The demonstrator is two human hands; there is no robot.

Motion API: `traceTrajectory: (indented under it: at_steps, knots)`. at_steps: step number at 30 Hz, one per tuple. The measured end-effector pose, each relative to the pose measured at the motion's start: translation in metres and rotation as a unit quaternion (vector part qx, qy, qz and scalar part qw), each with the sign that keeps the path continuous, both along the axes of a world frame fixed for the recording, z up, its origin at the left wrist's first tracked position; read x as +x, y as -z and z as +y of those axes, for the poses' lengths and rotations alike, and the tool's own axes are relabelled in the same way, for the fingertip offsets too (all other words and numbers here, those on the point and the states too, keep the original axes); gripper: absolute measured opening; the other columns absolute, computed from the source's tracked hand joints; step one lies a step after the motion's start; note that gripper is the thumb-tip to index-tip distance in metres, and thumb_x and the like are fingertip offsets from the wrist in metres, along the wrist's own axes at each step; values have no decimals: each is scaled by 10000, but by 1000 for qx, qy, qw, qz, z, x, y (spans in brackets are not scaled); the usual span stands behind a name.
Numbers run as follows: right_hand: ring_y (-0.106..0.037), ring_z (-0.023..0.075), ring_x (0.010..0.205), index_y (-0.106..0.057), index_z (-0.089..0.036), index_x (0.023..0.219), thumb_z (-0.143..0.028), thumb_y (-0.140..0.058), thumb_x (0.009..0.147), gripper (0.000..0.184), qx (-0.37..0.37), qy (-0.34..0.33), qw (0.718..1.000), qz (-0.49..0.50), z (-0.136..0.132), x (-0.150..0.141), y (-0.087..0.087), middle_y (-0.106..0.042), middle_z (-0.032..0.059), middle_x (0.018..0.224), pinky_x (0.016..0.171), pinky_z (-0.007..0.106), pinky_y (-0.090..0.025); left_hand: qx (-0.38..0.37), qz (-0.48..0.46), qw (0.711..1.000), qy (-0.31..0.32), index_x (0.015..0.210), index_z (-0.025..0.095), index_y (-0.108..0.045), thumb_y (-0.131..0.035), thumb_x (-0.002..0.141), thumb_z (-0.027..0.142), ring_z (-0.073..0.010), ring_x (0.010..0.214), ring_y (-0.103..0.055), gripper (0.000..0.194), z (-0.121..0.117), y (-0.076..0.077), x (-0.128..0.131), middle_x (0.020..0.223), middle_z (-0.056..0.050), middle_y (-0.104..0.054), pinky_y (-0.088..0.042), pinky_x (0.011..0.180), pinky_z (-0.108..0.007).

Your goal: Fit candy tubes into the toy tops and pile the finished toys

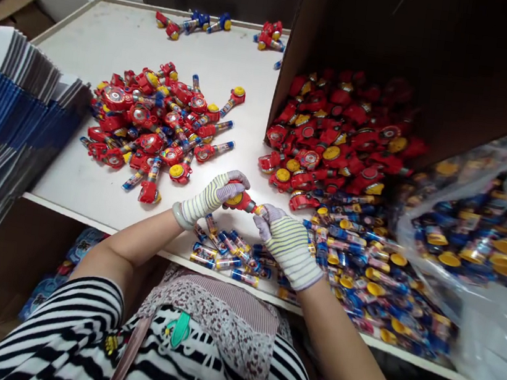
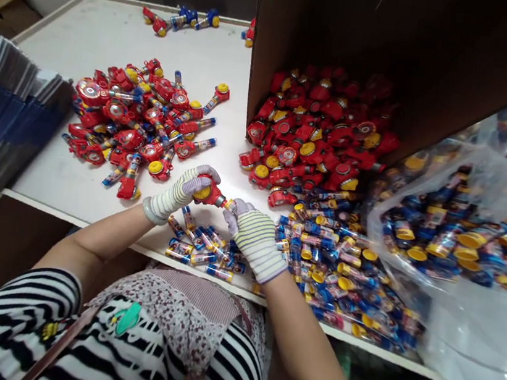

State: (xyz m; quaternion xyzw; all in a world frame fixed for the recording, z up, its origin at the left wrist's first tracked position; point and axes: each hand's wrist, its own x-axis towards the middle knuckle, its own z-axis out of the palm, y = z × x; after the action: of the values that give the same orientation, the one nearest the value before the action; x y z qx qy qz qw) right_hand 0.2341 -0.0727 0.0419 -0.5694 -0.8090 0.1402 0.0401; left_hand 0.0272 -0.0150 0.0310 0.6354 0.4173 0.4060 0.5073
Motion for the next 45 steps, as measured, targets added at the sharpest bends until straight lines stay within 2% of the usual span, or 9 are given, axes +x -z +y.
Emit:
traceTrajectory:
  at_steps: [11,15,21,27,33,35,38,41,45]
  knots:
    - [-630,222,773,-623,-164,1163,-421,-383,1021,380,-36,-21,999,-11,-11,8,-10,-712,131,1016,616,291,-309,-15,-43,999,-6,811,137,-643,-551,812,473,-155,692,-580,348,-6,4,15,792,-71,-640,-492,655,-268]
    - [-549,181,678,-614,-171,996,-474,-416,988,362,-94,14,987,130,-17,6,1,-651,85,841,604,283,-316,-25,-20,999,21,857,137,-644,-558,828,426,-142,640,-558,302,-16,-11,13,753,-49,-619,-466,601,-249]
    - [-324,110,465,-560,-208,861,-730,-304,932,585,-399,58,767,499,-26,-3,22,-412,-46,590,471,240,-305,19,44,987,156,951,142,-659,-616,791,391,-192,824,-617,298,-22,-40,-3,902,-77,-666,-491,770,-296]
    - [-580,207,778,-613,-180,1008,-592,-544,897,432,-152,106,945,270,-14,0,16,-628,94,905,683,307,-443,-36,77,996,29,884,135,-612,-512,858,394,-171,777,-589,279,-16,-31,9,840,-70,-631,-490,735,-286]
    - [-301,123,408,-546,-206,867,-720,-24,949,738,-327,-15,845,423,-35,-5,39,-332,-74,518,459,252,-352,-28,6,991,134,933,135,-665,-605,754,476,-187,748,-615,390,-19,-21,2,831,-72,-652,-495,691,-284]
    - [-358,134,434,-544,-206,878,-717,-18,947,736,-303,20,860,410,-33,-10,42,-395,-53,537,480,263,-380,-22,47,989,142,930,140,-670,-620,770,447,-198,786,-625,349,-17,-22,0,853,-74,-663,-507,736,-297]
    - [-559,189,713,-562,-201,1003,-706,-389,909,542,-201,83,914,342,-24,-13,33,-617,58,816,661,303,-444,-26,83,994,69,854,149,-645,-579,826,420,-196,799,-622,281,-11,-24,1,849,-70,-666,-523,778,-314]
    - [-546,187,734,-563,-206,976,-627,-509,889,433,-192,85,927,311,-24,-14,23,-607,54,831,682,299,-415,-43,55,997,33,837,145,-643,-569,832,435,-194,821,-633,299,-10,-22,4,878,-77,-672,-532,777,-303]
    - [-313,108,472,-525,-215,874,-682,-290,960,530,-368,33,782,501,-40,-29,25,-358,-71,571,488,230,-319,-60,25,995,75,832,126,-673,-602,750,451,-171,664,-595,342,-17,-12,-2,768,-70,-643,-489,607,-274]
